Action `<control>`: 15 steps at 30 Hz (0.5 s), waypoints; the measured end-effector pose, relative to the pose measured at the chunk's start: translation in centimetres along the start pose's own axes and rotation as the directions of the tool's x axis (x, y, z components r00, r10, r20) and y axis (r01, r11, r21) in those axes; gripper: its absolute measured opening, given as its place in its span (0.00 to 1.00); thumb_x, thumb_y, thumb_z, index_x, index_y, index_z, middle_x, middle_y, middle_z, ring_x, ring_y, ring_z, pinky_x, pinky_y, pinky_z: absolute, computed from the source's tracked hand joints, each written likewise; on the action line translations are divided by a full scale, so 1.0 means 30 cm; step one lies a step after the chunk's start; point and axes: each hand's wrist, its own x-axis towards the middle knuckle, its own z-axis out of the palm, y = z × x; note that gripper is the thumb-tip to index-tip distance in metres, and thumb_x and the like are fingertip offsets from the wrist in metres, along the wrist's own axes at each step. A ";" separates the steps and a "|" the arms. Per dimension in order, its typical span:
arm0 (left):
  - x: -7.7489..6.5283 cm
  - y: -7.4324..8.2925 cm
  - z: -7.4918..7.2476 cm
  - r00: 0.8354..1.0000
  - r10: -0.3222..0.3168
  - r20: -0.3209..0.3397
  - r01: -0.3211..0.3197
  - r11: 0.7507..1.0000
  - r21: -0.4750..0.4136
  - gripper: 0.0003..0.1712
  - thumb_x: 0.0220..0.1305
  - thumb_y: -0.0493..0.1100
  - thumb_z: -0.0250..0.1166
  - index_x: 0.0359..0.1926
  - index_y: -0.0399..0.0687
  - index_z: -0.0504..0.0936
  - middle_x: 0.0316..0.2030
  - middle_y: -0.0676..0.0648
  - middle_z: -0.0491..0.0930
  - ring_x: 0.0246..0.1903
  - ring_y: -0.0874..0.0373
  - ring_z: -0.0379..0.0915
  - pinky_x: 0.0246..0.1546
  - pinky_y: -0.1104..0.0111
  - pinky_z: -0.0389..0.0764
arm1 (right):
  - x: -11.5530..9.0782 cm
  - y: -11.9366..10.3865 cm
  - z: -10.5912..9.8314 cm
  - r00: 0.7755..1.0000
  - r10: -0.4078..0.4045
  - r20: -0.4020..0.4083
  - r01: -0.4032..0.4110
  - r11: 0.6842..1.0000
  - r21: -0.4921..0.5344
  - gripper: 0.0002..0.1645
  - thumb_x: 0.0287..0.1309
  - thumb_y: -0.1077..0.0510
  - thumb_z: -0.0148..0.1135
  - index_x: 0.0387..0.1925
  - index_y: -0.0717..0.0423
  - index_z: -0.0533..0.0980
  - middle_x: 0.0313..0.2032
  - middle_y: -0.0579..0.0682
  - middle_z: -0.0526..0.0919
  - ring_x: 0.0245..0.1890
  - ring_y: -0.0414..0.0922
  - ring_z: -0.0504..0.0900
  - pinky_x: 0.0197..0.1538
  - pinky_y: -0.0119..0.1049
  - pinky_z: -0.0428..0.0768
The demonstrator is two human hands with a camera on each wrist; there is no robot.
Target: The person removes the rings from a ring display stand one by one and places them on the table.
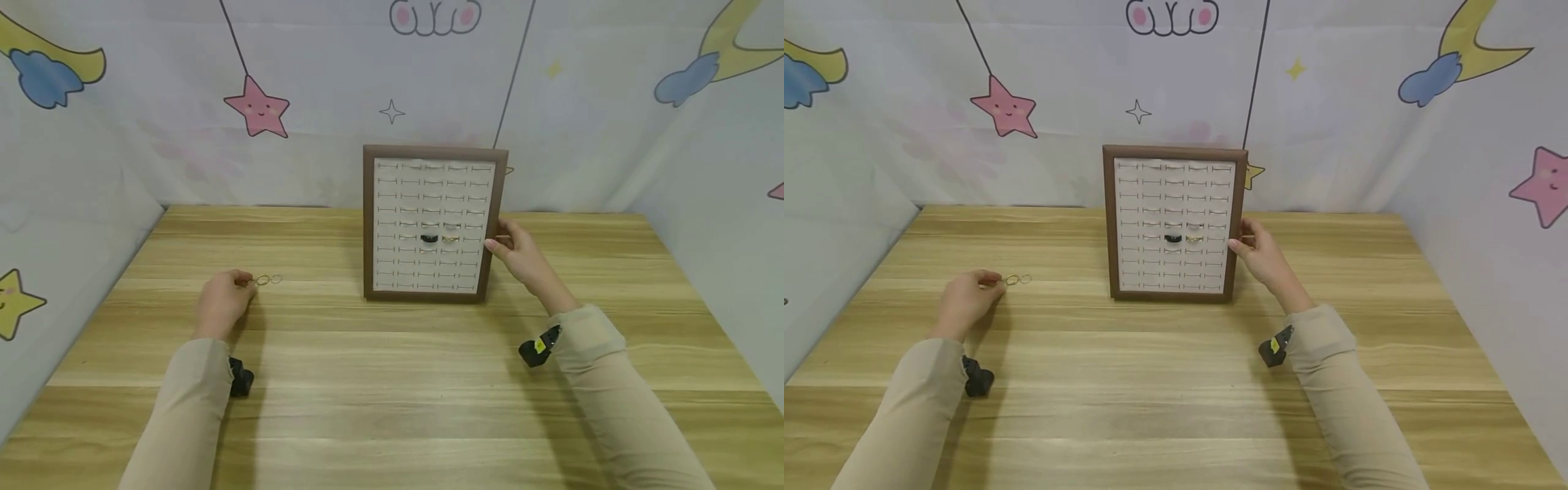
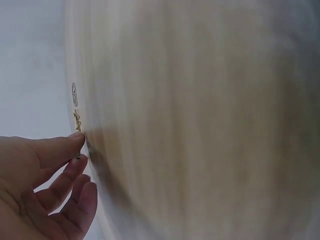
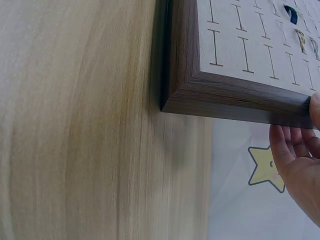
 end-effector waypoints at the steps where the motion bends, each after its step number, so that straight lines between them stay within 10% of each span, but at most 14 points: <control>1: 0.001 -0.001 0.000 1.000 0.000 0.006 0.000 1.000 0.000 0.22 0.70 0.41 0.53 0.59 0.33 0.72 0.56 0.30 0.74 0.56 0.34 0.69 0.53 0.45 0.72 | 0.000 0.000 0.000 1.000 0.000 0.001 0.000 1.000 0.001 0.33 0.71 0.62 0.45 0.70 0.71 0.48 0.67 0.70 0.59 0.68 0.63 0.61 0.70 0.54 0.63; 15: -0.006 0.003 -0.015 0.999 0.023 0.030 -0.023 0.999 -0.026 0.24 0.68 0.41 0.53 0.61 0.31 0.71 0.59 0.28 0.70 0.59 0.31 0.65 0.57 0.43 0.69 | 0.000 0.002 -0.003 1.000 0.000 0.013 -0.001 1.000 0.019 0.33 0.71 0.62 0.45 0.70 0.71 0.48 0.66 0.70 0.60 0.68 0.63 0.61 0.70 0.55 0.62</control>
